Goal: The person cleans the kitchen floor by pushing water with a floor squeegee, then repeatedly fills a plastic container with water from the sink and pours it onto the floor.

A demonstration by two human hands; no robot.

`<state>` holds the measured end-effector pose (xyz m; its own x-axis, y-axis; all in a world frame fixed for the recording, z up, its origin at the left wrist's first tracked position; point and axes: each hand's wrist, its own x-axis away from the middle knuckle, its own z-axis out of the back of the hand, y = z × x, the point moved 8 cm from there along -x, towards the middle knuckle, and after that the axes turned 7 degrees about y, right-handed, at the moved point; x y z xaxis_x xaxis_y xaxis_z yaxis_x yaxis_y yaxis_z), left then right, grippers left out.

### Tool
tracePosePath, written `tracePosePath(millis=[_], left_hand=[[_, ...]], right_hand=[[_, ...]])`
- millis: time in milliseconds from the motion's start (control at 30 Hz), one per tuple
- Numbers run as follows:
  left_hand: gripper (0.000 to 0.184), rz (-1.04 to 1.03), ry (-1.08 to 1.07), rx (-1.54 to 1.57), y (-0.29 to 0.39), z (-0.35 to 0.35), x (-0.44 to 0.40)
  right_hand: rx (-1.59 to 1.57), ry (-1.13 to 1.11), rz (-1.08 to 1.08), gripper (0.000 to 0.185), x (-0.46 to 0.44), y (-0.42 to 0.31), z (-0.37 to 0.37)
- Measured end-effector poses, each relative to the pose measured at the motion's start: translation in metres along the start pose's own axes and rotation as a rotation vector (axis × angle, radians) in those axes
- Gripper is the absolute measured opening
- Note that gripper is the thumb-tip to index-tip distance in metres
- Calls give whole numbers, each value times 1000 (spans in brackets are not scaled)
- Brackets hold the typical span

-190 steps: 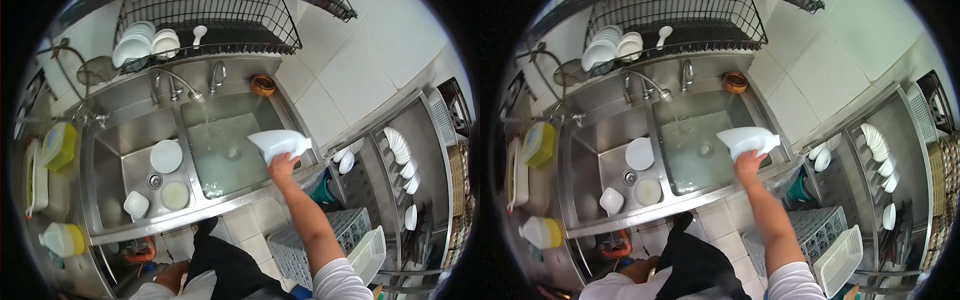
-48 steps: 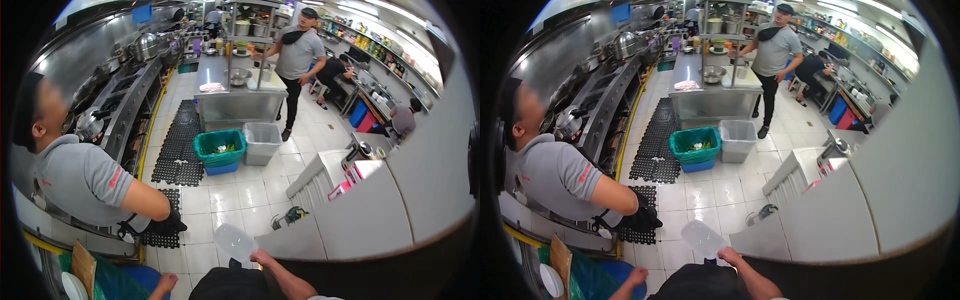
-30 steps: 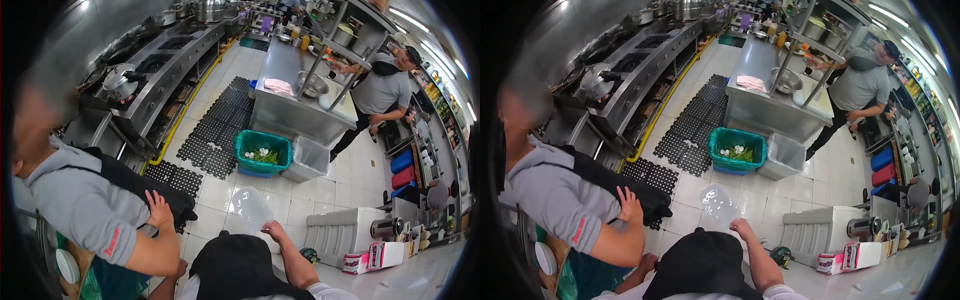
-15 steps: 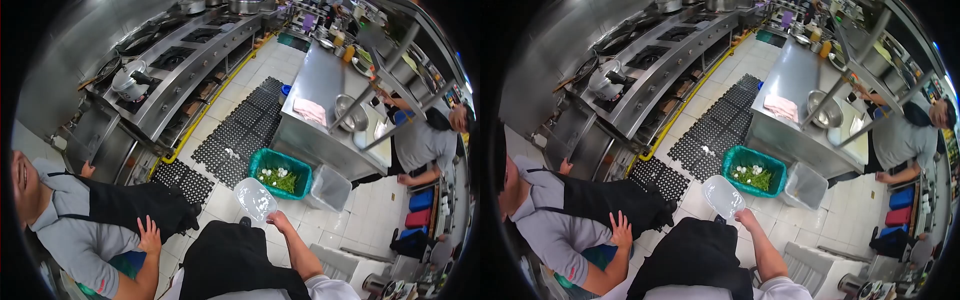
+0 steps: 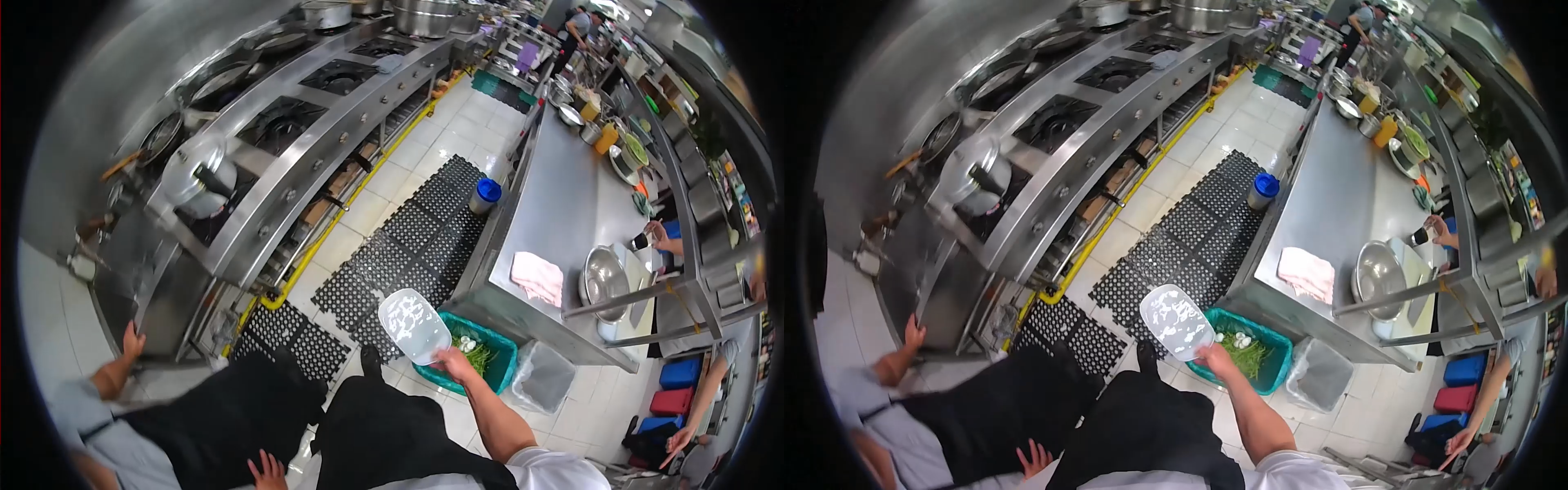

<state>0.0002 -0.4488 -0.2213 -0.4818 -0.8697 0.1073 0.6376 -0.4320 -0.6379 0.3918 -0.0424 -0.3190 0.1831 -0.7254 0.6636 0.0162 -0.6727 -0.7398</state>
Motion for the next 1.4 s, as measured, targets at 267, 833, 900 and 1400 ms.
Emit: tracePosePath(millis=[267,833,900,1400], left_hand=[[64,1073,-149,682,-489,-274,24],[54,1074,-272,867,-398,-249,-178],[41,937,-382,1030,-241,-312,-317],[22,495,172,1247,-568,-201,-1143]], right_hand=[[37,53,53,23,-85,-73,-9],[-48,123,48,21,-316,-279,25],[-12,102,75,20,-354,-302,44],[-269,277,74,21,-558,-522,200]])
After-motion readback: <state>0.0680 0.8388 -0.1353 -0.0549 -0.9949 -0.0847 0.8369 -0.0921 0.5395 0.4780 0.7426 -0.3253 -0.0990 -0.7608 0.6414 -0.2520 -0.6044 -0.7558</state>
